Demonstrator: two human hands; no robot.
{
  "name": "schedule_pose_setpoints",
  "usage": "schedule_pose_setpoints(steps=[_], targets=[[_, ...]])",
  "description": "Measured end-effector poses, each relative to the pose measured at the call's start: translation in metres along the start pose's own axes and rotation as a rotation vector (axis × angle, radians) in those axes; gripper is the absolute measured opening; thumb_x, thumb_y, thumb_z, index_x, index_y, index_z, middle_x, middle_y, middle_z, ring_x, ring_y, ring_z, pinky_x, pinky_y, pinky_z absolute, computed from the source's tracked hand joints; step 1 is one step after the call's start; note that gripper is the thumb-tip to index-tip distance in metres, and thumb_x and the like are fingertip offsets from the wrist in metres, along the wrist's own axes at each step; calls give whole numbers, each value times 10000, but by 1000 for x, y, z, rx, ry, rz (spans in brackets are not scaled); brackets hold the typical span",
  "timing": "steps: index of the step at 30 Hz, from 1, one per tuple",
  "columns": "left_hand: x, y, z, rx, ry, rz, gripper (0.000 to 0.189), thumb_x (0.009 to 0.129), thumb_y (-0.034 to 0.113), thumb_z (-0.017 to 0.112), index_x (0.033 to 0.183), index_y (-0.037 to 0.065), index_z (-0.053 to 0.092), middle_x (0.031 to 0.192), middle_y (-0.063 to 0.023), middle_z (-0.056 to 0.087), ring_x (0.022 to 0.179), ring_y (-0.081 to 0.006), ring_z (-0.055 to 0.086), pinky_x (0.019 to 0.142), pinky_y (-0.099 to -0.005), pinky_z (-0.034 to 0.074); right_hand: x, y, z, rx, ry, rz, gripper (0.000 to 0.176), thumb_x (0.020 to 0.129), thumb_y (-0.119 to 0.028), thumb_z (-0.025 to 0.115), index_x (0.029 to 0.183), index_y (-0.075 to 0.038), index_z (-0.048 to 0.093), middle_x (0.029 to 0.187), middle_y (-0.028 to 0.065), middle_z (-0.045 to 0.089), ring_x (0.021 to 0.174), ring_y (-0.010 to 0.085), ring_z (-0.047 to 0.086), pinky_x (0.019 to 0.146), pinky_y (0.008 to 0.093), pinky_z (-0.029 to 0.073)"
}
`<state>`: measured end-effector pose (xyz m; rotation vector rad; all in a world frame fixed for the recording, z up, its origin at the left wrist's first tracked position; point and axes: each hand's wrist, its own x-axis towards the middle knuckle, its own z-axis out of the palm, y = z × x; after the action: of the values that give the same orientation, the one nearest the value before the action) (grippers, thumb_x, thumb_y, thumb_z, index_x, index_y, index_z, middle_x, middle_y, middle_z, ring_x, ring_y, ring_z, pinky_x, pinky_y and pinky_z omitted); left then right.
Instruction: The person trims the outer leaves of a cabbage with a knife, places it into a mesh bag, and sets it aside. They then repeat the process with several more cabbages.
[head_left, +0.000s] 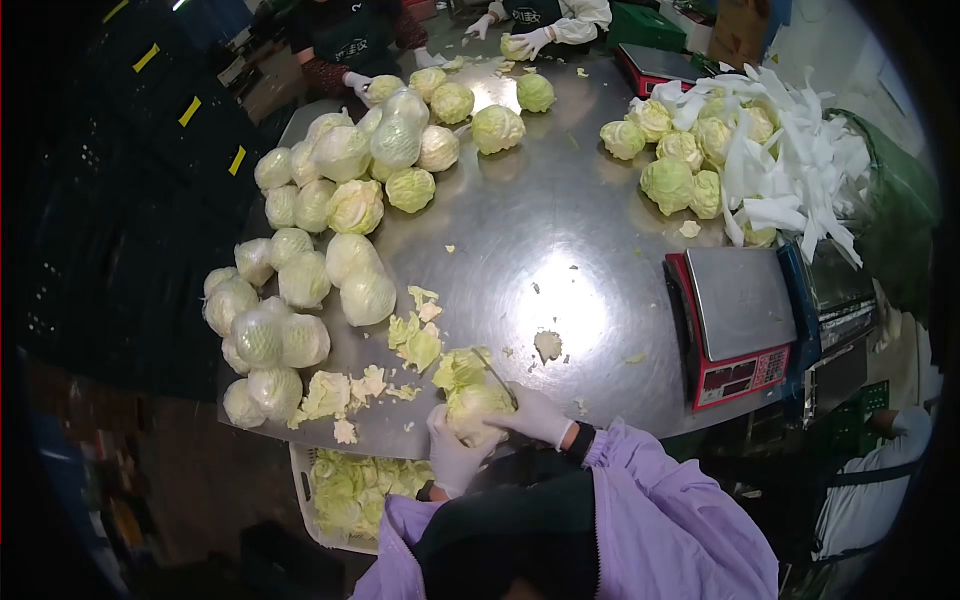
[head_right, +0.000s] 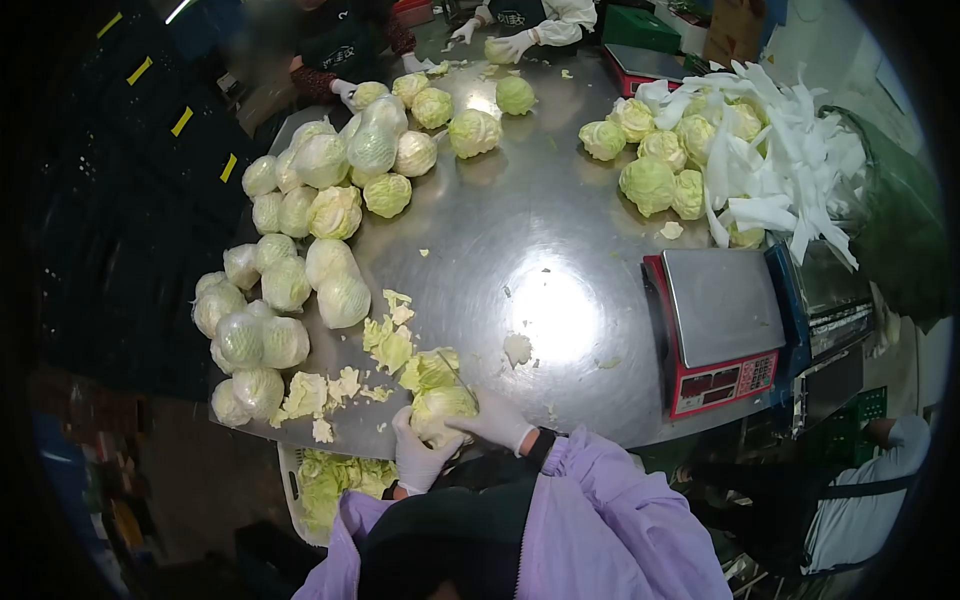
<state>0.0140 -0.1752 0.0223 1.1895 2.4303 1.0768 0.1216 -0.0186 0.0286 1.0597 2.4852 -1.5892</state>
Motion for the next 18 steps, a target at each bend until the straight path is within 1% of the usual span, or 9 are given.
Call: schedule_pose_setpoints(steps=[4, 5, 8, 10, 11, 13, 16, 17, 18], targets=[[11, -38, -15, -448, -154, -224, 911, 682, 201, 834, 1373, -10, 279, 1310, -159, 404, 1180, -256, 457, 946, -364, 441, 13, 29, 1, 207, -26, -128, 586, 786, -366, 719, 1230, -24, 547, 913, 133, 661, 791, 219, 640, 742, 319, 509], [16, -62, -28, -1004, -236, -480, 885, 715, 131, 806, 1401, -1, 262, 1372, -170, 377, 1251, -254, 416, 986, -342, 422, 13, 27, 1, 197, -43, -139, 586, 786, -366, 719, 1230, -24, 547, 913, 133, 661, 791, 219, 640, 742, 319, 509], [12, -78, -34, -960, -157, -485, 856, 755, 70, 760, 1425, 3, 233, 1396, -182, 361, 1277, -259, 401, 1015, -334, 407, 14, 4, 6, 322, -107, -92, 455, 796, -227, 660, 1194, -28, 564, 920, 133, 664, 792, 210, 636, 750, 326, 505], [4, -47, -29, -161, 25, -112, 784, 807, 47, 706, 1430, 8, 232, 1397, -181, 366, 1244, -252, 439, 1016, -339, 416, 24, 2, 27, 283, -146, -169, 440, 782, -226, 662, 1167, -32, 573, 945, 155, 661, 827, 251, 641, 766, 349, 498], [3, -51, -28, -154, 35, -121, 784, 807, 47, 706, 1430, 8, 232, 1397, -181, 366, 1244, -252, 439, 1016, -339, 416, 28, 3, 35, 239, -164, -249, 424, 768, -224, 663, 1139, -36, 581, 970, 177, 657, 863, 293, 646, 783, 373, 492], [10, -62, -24, -664, 85, -335, 733, 828, 78, 694, 1419, 7, 266, 1382, -187, 394, 1211, -256, 479, 1001, -349, 431, 29, -2, 27, 283, -166, -237, 414, 763, -217, 665, 1116, -17, 581, 955, 190, 654, 862, 319, 645, 776, 370, 493], [11, -85, -47, -1044, 24, -569, 618, 888, 160, 628, 1400, 13, 313, 1335, -154, 459, 1191, -241, 498, 1001, -349, 428, 32, 25, 6, 214, -141, -137, 423, 780, -203, 659, 1154, -21, 578, 943, 146, 663, 841, 220, 635, 791, 337, 491], [10, -90, -53, -1283, 15, -634, 579, 909, 179, 597, 1395, 18, 325, 1316, -135, 480, 1188, -233, 500, 1000, -346, 429, 33, 34, -1, 174, -182, -76, 463, 767, -238, 683, 1156, -13, 572, 986, 172, 654, 896, 276, 632, 801, 346, 493], [10, -90, -52, -1223, 72, -654, 517, 932, 192, 550, 1379, 14, 357, 1316, -120, 486, 1188, -217, 496, 995, -343, 427, 33, 31, -4, 134, -222, -14, 505, 754, -273, 707, 1158, -5, 566, 1029, 197, 644, 950, 333, 629, 810, 355, 495]])
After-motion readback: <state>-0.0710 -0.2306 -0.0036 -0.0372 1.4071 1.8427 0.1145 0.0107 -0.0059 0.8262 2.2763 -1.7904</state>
